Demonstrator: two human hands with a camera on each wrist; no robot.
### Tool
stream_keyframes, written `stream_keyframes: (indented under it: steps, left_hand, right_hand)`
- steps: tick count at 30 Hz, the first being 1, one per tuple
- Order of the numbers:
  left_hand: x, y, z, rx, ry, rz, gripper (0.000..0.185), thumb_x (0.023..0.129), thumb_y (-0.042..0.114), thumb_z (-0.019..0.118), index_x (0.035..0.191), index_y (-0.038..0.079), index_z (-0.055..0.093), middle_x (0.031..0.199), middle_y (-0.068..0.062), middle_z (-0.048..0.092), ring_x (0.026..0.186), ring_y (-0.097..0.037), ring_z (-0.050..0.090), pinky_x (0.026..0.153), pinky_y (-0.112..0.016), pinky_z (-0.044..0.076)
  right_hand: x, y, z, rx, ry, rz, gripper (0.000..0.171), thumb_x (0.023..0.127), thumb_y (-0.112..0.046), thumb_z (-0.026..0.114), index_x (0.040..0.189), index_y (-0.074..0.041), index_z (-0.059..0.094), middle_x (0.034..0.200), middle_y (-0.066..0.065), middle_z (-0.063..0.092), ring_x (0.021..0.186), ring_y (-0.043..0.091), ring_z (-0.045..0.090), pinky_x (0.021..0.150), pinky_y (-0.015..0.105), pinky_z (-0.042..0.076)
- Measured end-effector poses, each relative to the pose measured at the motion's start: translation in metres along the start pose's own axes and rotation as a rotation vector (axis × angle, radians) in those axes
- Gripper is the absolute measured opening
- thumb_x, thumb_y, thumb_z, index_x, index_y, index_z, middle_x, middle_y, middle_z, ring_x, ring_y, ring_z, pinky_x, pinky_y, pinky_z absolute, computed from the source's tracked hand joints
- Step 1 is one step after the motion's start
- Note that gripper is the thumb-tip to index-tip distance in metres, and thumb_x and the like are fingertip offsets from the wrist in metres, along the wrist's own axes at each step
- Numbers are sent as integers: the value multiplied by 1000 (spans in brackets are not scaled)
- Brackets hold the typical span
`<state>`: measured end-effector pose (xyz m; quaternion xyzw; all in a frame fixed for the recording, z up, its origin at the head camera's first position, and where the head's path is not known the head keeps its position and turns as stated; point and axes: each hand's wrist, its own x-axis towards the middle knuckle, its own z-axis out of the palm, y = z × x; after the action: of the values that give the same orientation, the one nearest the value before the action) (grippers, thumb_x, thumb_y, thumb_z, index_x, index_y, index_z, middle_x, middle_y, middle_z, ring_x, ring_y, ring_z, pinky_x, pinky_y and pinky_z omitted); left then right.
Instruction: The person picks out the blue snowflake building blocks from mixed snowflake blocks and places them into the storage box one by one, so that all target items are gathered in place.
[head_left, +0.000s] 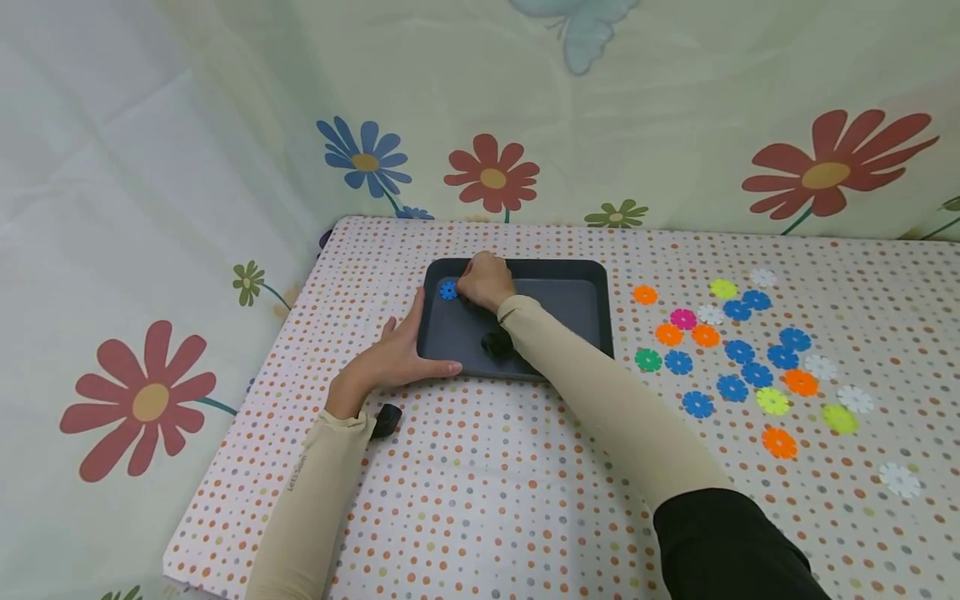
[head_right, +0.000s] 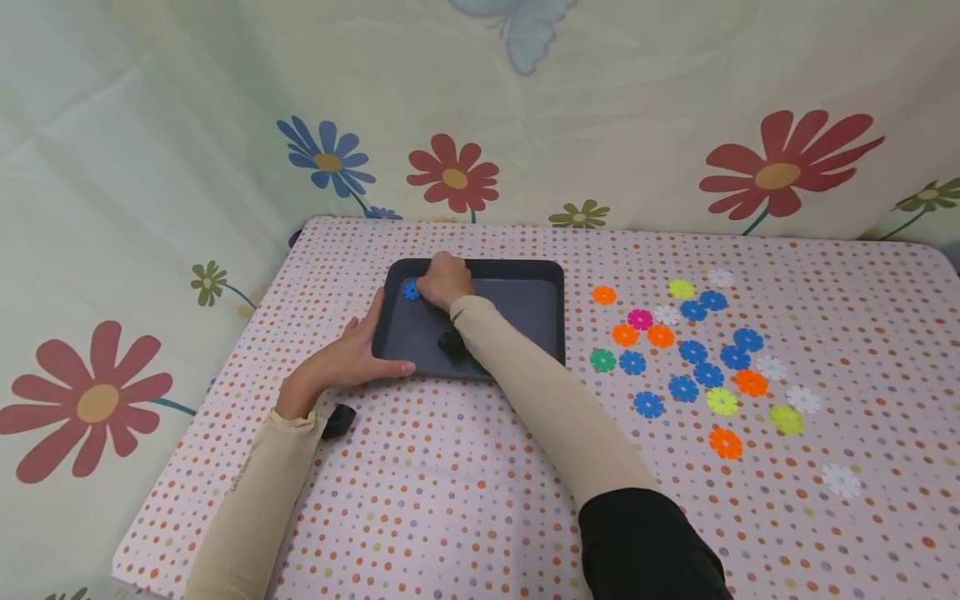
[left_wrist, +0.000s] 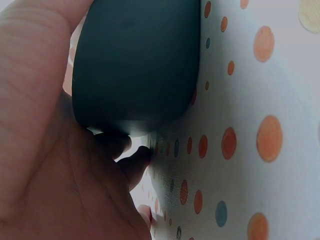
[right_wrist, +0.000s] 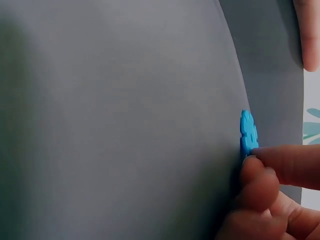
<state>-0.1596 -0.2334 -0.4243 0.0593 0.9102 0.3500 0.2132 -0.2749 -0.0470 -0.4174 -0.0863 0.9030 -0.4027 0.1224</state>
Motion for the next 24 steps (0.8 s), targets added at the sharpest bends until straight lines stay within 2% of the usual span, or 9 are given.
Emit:
stream_keyframes:
  steps: [6,11,19,24]
  left_hand:
    - [0,-3,1,-1,-1,-6,140,82,74,79,167,35,-25,179,-3,-3,158,-49,-16,123,-72,10]
    - [1,-2,1,-2,1,1,140,82,74,80,167,34,-24,179,-3,-3,158,-49,-17,123,-72,11]
    - [-1,-1,2,4,-5,-15,140,82,75,79,167,36,-25,179,-4,-4,159,-48,-16,121,-75,13]
    - [-2,0,1,13,-6,-31,140,81,77,79,166,37,-26,179,-5,-2,159,-48,-17,120,-76,14]
  right_hand:
    - [1,-1,1,11,-11,4,19,98,-7,71,81,-1,76,63,7,65,54,17,60,57,30,50]
    - [0,0,0,39,-25,-1,17,98,-8,76,83,0,78,65,9,70,49,15,64,58,31,57]
    - [-7,4,-6,153,-62,-31,12,100,-3,71,92,5,77,71,11,69,53,14,64,58,30,60]
    - [-16,2,-14,215,-99,-76,12,101,-7,70,99,4,76,77,11,67,59,17,63,64,32,58]
